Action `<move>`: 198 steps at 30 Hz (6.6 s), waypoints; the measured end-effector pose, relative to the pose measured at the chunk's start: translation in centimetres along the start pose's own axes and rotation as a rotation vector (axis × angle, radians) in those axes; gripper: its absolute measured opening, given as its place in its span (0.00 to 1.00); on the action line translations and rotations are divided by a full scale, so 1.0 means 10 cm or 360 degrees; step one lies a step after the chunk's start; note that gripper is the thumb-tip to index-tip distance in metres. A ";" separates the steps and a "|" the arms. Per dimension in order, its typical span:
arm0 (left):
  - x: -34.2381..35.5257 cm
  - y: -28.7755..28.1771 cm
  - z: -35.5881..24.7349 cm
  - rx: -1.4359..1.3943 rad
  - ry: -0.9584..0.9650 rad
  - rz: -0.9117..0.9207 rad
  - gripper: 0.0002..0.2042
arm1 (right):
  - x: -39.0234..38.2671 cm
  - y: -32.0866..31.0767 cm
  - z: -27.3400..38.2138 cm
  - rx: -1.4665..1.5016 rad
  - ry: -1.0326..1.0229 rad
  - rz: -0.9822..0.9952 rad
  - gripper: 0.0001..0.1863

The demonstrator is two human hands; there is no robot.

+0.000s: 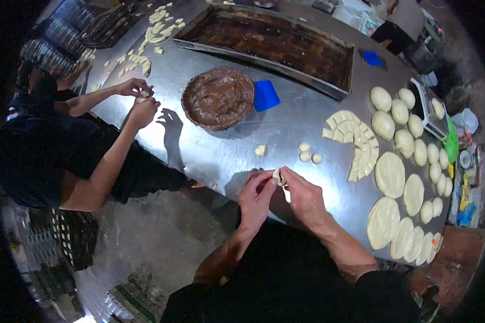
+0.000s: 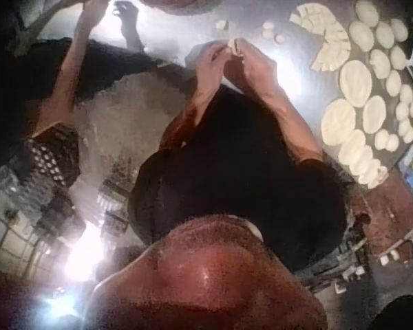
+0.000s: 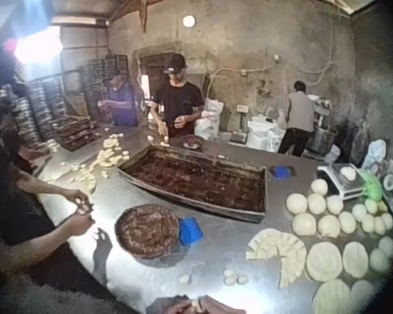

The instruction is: The person fills and shapes dough pieces with chocolate paste by hand, cuts dough using a manual dividing machine, and presses a portion of flattened dough into a round metal pan.

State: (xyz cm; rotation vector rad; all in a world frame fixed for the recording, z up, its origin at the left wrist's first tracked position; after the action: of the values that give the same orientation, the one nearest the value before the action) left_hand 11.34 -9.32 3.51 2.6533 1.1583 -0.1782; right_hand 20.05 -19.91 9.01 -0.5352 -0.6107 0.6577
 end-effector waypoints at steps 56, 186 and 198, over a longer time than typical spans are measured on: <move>0.41 0.82 0.85 0.0918 -0.0502 0.1168 0.13 | -2.01 -0.64 -1.69 -0.0298 0.0276 -0.0364 0.04; 0.83 0.10 0.24 0.0810 0.0518 0.0815 0.12 | 0.28 0.31 -0.97 0.0520 0.0993 0.0161 0.15; 0.93 -0.10 0.78 0.2023 0.1457 0.0673 0.20 | -0.44 -0.54 -0.85 0.1870 0.1426 0.0083 0.10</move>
State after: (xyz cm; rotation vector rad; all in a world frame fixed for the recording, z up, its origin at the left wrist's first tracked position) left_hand 16.79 -4.15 -6.11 4.2887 0.6262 0.6864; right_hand 25.09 -28.79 4.90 0.2909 0.6494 0.6328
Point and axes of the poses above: each hand's wrist, its own x-axis towards the middle knuckle, its own y-axis out of the palm, z = x × y, the point moved 3 cm from there along x, towards the middle knuckle, and after that the axes turned 4 degrees about -z, right-handed, at the moved point
